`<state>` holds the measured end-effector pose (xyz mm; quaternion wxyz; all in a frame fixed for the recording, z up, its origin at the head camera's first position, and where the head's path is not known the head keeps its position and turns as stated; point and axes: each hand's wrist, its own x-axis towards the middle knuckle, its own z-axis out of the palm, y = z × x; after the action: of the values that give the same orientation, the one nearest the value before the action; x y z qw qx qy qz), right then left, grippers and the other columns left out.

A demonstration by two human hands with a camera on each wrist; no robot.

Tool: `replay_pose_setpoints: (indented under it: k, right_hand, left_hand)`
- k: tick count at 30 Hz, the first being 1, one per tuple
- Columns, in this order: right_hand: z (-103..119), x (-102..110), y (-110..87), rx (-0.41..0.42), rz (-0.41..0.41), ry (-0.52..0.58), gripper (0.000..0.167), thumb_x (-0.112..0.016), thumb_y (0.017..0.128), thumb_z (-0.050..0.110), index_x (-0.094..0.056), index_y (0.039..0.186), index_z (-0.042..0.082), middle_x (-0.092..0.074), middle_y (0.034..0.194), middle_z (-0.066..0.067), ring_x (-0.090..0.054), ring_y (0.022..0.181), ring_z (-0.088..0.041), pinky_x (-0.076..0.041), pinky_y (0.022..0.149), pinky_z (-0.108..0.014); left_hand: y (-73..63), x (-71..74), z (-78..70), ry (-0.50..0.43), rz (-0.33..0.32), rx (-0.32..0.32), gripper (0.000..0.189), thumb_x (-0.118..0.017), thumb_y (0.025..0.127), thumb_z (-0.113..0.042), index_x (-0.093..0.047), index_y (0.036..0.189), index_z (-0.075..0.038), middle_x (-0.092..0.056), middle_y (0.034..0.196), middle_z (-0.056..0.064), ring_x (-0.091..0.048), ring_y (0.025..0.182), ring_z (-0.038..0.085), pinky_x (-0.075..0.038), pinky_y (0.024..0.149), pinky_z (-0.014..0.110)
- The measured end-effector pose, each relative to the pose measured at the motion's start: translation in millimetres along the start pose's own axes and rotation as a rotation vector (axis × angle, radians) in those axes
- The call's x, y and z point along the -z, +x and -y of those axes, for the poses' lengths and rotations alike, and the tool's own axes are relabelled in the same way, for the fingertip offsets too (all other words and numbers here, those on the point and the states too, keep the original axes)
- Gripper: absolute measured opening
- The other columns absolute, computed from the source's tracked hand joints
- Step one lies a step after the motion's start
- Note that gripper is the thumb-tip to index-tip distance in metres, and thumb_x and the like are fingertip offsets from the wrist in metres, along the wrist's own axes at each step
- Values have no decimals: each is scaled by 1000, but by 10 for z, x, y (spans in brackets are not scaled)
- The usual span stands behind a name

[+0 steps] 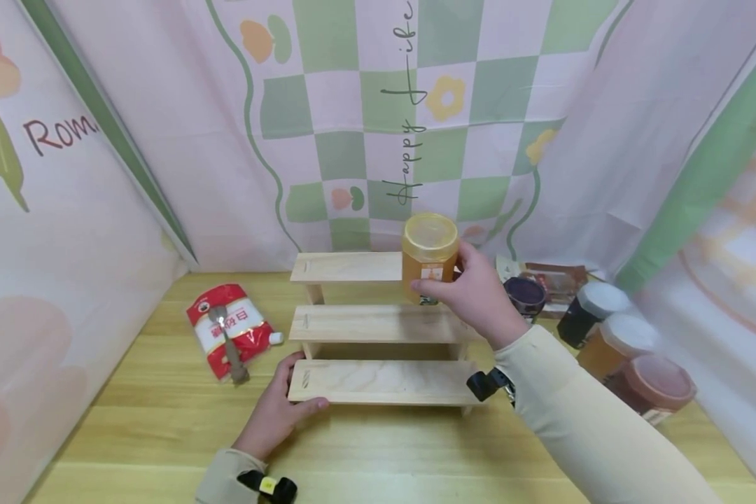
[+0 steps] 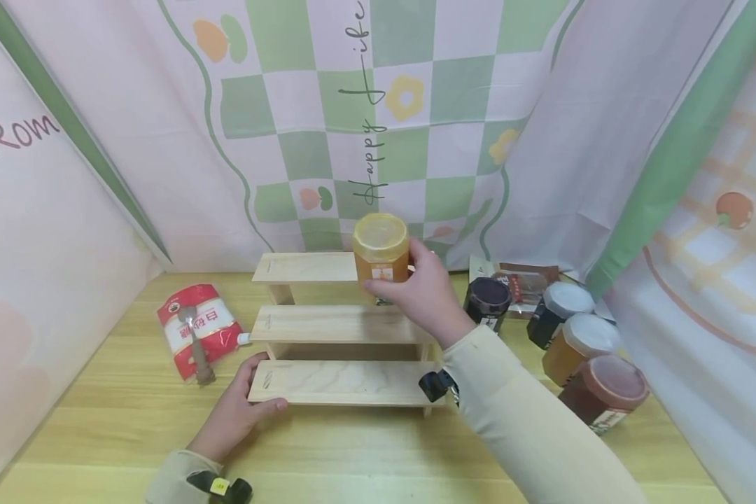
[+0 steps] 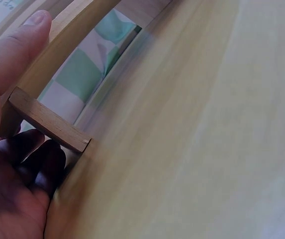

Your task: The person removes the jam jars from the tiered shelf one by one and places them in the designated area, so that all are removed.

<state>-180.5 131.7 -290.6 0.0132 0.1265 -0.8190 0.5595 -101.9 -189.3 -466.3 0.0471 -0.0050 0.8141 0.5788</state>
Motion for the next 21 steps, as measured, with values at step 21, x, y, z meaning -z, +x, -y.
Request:
replay_pose_setpoints:
  k: [21]
  right_hand:
    - [-48, 269, -341, 59, -57, -73, 65, -84, 83, 25, -53, 139, 15, -61, 129, -7, -60, 114, -24, -55, 87, -29]
  left_hand:
    - [3, -2, -16, 9, -1, -6, 100, -89, 73, -30, -31, 153, -14, -56, 135, 11, -58, 120, 28, -43, 107, 53]
